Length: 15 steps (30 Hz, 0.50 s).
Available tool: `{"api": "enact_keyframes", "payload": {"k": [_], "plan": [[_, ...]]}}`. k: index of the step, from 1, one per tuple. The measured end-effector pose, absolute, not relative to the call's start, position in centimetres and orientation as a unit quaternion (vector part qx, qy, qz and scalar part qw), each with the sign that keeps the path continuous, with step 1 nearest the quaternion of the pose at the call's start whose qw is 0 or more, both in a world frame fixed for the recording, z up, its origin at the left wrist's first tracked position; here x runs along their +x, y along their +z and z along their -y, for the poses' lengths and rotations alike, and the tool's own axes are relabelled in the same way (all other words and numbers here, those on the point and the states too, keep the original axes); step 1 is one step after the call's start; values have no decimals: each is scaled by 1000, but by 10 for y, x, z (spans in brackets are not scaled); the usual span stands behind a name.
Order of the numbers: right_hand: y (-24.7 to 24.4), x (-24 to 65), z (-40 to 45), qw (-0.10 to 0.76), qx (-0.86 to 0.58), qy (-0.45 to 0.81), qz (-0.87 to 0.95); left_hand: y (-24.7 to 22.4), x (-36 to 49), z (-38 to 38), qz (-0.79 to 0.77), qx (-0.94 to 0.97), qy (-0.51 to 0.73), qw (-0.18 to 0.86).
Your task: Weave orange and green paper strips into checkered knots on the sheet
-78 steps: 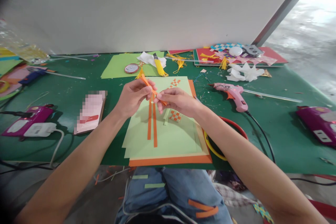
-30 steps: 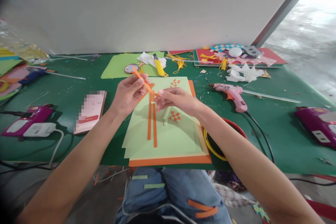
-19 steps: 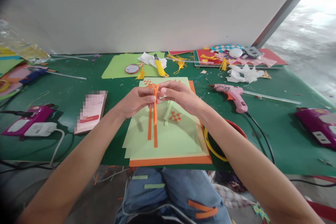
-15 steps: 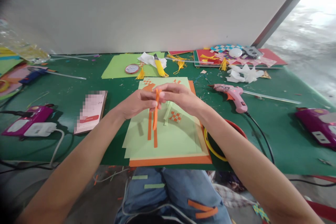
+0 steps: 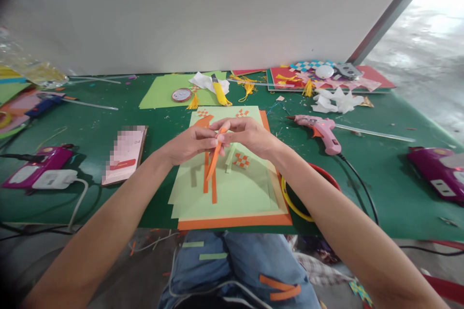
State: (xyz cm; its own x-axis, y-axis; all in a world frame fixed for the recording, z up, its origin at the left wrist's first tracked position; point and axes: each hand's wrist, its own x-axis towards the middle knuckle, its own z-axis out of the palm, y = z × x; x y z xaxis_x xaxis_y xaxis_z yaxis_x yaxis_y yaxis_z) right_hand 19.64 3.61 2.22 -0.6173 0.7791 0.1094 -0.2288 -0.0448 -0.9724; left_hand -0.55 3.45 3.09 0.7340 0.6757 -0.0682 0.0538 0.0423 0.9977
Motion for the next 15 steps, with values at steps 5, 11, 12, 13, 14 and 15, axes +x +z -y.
{"api": "enact_keyframes", "payload": {"k": [5, 11, 12, 13, 14, 15], "plan": [[25, 195, -36, 383, -238, 678, 580, 27, -7, -36, -277, 653, 237, 663], [26, 196, -37, 411, -259, 659, 574, 27, -8, -36, -282, 651, 239, 664], [26, 196, -36, 409, -249, 661, 578, 27, -7, -35, -282, 649, 239, 666], [25, 195, -36, 407, -238, 663, 582, 28, -7, -35, -281, 646, 240, 668], [25, 195, -36, 406, -228, 664, 585, 28, -7, -35, -281, 643, 241, 670], [25, 195, -36, 406, -222, 663, 588, 28, -7, -35, -281, 641, 243, 672]]}}
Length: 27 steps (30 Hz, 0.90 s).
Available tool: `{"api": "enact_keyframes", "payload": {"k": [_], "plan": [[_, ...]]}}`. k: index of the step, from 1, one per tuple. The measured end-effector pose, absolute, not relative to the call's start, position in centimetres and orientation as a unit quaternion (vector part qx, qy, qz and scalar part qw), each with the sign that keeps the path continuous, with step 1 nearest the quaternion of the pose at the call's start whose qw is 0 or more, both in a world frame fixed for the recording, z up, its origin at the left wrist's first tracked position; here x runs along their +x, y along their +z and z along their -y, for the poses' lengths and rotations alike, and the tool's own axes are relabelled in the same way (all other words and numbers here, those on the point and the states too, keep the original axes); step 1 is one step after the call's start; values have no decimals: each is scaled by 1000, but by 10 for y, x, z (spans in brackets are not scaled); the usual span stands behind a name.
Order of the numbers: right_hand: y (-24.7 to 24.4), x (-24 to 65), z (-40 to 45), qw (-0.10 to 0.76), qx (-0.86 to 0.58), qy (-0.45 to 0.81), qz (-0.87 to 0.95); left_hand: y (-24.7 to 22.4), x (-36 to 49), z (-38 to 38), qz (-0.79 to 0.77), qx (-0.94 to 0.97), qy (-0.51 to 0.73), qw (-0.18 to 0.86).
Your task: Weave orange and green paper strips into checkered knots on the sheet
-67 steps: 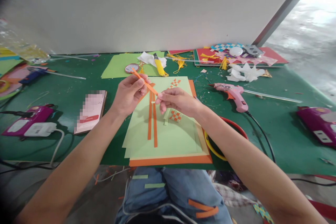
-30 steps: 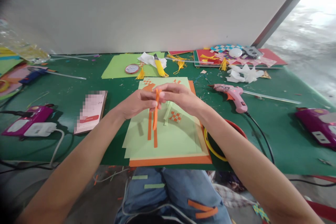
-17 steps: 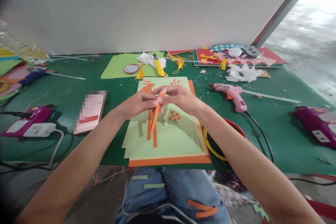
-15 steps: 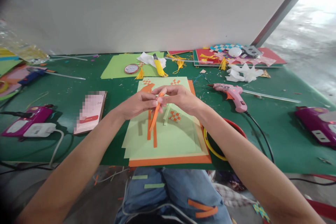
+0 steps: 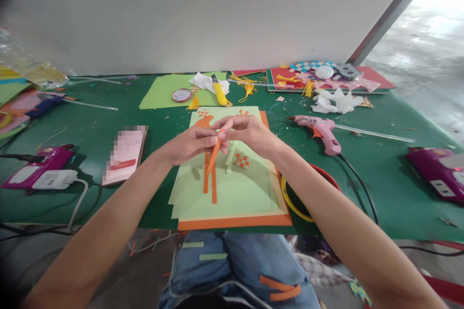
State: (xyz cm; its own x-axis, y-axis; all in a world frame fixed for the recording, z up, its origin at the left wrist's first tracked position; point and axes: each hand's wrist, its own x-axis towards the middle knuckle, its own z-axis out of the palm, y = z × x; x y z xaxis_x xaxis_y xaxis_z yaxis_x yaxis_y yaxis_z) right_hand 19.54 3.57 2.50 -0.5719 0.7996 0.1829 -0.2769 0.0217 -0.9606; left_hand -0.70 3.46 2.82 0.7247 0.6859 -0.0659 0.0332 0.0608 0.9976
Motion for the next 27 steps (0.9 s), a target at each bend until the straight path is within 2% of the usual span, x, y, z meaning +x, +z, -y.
{"api": "enact_keyframes", "payload": {"k": [20, 27], "plan": [[29, 194, -32, 413, -267, 644, 586, 28, -6, -34, -299, 639, 240, 666], [24, 196, -36, 461, -302, 581, 599, 34, -1, -30, -347, 725, 257, 536]]}}
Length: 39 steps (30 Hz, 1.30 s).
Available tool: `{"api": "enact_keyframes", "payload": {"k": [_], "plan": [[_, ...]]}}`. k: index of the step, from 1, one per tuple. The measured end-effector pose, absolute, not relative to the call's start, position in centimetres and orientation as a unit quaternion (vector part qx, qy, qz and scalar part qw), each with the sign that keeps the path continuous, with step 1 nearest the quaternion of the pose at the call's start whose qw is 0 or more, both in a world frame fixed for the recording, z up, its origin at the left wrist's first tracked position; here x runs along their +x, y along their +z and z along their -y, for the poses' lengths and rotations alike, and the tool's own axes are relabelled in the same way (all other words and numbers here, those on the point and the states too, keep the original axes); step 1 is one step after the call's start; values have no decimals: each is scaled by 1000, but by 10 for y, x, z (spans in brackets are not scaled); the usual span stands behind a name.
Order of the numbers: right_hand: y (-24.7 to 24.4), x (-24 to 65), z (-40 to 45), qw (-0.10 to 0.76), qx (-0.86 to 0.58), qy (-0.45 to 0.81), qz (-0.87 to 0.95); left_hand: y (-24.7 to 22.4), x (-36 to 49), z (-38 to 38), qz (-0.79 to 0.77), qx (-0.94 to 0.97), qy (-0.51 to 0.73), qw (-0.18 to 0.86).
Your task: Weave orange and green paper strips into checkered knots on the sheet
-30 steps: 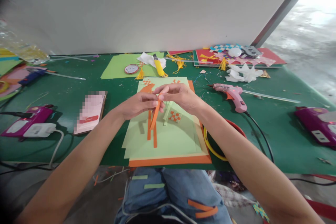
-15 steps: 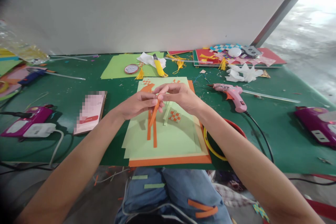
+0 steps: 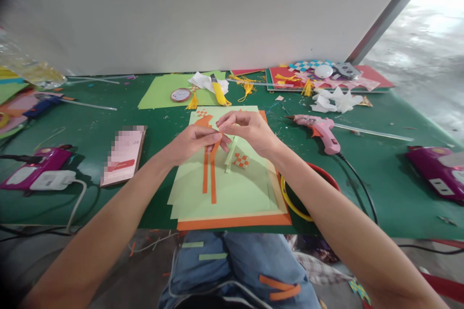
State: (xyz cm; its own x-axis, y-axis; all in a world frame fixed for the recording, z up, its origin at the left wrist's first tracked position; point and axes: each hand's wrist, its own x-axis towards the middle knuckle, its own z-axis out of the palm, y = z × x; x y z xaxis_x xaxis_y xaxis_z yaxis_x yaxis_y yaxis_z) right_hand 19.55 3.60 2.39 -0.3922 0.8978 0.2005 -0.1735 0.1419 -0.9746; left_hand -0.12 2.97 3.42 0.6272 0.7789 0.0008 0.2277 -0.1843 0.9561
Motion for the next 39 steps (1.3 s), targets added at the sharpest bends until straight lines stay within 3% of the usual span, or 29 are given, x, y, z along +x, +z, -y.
{"api": "enact_keyframes", "payload": {"k": [9, 28, 39], "plan": [[25, 195, -38, 508, -363, 565, 540, 36, 4, -23, -383, 759, 269, 453], [26, 215, -55, 602, -386, 578, 394, 34, 3, -27, -374, 746, 269, 481], [26, 216, -57, 607, -398, 558, 402, 31, 2, -28, -384, 746, 258, 479]]}}
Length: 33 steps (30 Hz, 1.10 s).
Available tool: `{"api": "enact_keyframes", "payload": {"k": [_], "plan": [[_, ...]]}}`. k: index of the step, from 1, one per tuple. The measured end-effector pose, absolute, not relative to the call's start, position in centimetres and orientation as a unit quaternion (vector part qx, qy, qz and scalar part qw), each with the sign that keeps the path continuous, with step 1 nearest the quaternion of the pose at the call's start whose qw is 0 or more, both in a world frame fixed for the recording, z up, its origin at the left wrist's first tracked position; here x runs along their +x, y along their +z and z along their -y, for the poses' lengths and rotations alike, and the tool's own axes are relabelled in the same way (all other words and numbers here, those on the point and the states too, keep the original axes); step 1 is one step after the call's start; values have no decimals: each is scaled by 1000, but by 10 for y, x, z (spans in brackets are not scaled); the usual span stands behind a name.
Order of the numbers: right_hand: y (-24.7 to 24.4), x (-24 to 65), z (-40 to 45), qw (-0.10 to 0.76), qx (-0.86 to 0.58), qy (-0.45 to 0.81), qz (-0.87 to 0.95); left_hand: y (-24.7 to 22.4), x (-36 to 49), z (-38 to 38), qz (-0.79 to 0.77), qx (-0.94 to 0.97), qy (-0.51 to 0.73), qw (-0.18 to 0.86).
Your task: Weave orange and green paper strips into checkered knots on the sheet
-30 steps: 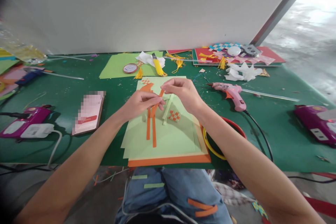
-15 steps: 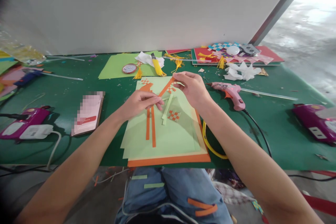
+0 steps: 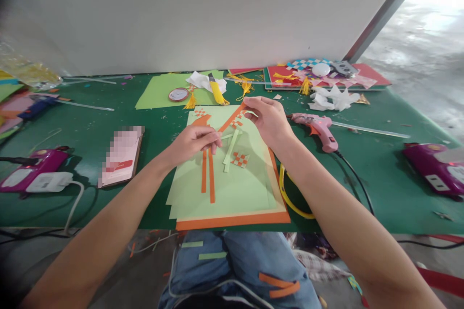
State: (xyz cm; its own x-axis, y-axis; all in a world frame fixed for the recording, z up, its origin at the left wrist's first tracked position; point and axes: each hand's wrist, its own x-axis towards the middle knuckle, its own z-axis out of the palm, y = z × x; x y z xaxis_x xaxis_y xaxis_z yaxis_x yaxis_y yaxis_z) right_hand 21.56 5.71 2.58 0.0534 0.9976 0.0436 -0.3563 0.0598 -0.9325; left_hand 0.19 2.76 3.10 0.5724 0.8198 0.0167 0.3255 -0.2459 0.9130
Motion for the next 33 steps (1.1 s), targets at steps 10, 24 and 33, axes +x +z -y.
{"api": "enact_keyframes", "payload": {"k": [10, 24, 33], "plan": [[25, 218, -59, 616, -390, 571, 377, 31, 3, -28, -365, 730, 266, 512], [26, 217, -60, 622, -402, 567, 362, 29, 1, -30, -358, 747, 261, 495], [28, 218, -62, 630, -411, 569, 333, 19, -3, -39, -466, 688, 322, 454]]}}
